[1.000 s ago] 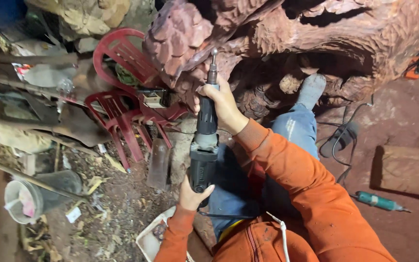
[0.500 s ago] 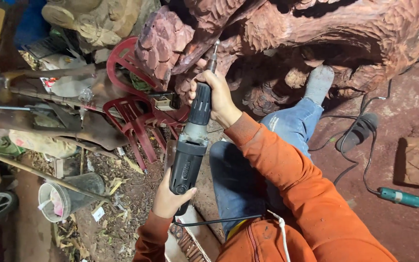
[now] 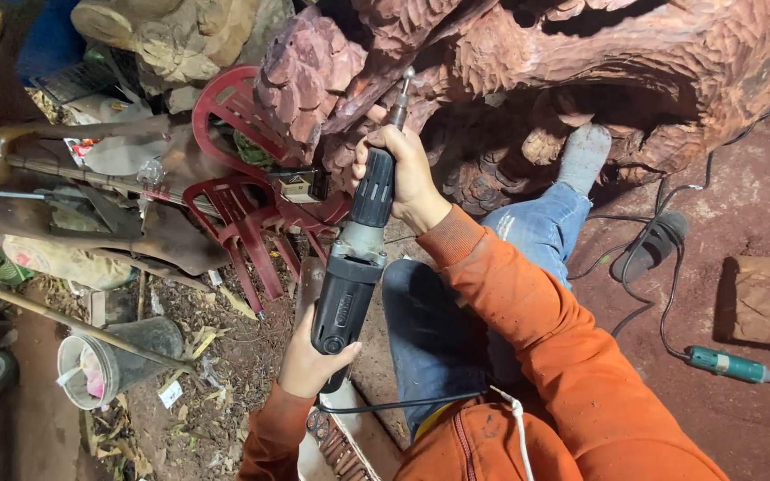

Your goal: Carving details into a large wooden sculpture using a power rotary tool

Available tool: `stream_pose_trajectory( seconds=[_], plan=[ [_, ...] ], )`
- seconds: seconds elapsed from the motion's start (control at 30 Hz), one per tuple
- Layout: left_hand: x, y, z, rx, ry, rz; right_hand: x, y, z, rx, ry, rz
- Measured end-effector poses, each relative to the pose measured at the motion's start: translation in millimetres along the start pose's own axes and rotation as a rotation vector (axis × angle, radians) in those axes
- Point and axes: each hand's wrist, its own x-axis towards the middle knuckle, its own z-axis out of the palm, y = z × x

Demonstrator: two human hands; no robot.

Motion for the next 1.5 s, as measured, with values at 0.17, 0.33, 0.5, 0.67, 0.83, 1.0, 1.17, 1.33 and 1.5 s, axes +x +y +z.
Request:
stream_pose_trajectory(
  seconds=[0.17, 0.33, 0.5, 0.67, 0.83, 1.0, 1.17, 1.33, 1.5],
  plan=[
    [-5.5, 1.5, -0.1, -0.017, -0.009, -0.031, -1.4, 4.2, 2.3, 0.020, 0.010, 0.044],
    [-1.1, -7.1, 3.4, -0.044, -0.017, -0.011, -4.9, 1.1, 4.5, 0.007, 0.016, 0.028],
    [0.5, -15.2, 20.1, -0.100, 0.000, 0.027, -13.3, -4.5, 14.2, -0.093, -0.102, -0.032],
    [-9.7, -41.5, 70.3, -0.150, 0.082, 0.029, -16.0, -2.6, 6.8, -0.173, -0.089, 0.040],
    [-18.1, -48.6, 113.1, -0.190, 0.192, 0.092, -17.0, 4.7, -6.5, -0.228, -0.113, 0.115],
    [-24.9, -47.8, 144.1, -0.289, 0.236, 0.046, -19.6, 2.9, -4.9, -0.317, -0.136, 0.163],
    [-27.9, -54.6, 168.3, -0.320, 0.266, 0.069, -23.2, -1.2, -0.9, -0.339, -0.158, 0.198],
    [-21.8, -64.3, 182.4, -0.345, 0.264, 0.074, -27.9, -15.1, 14.2, -0.355, -0.173, 0.205],
    [-19.2, -79.0, 196.2, -0.323, 0.304, -0.055, -37.0, -19.4, 33.8, -0.502, -0.117, 0.095]
  ],
)
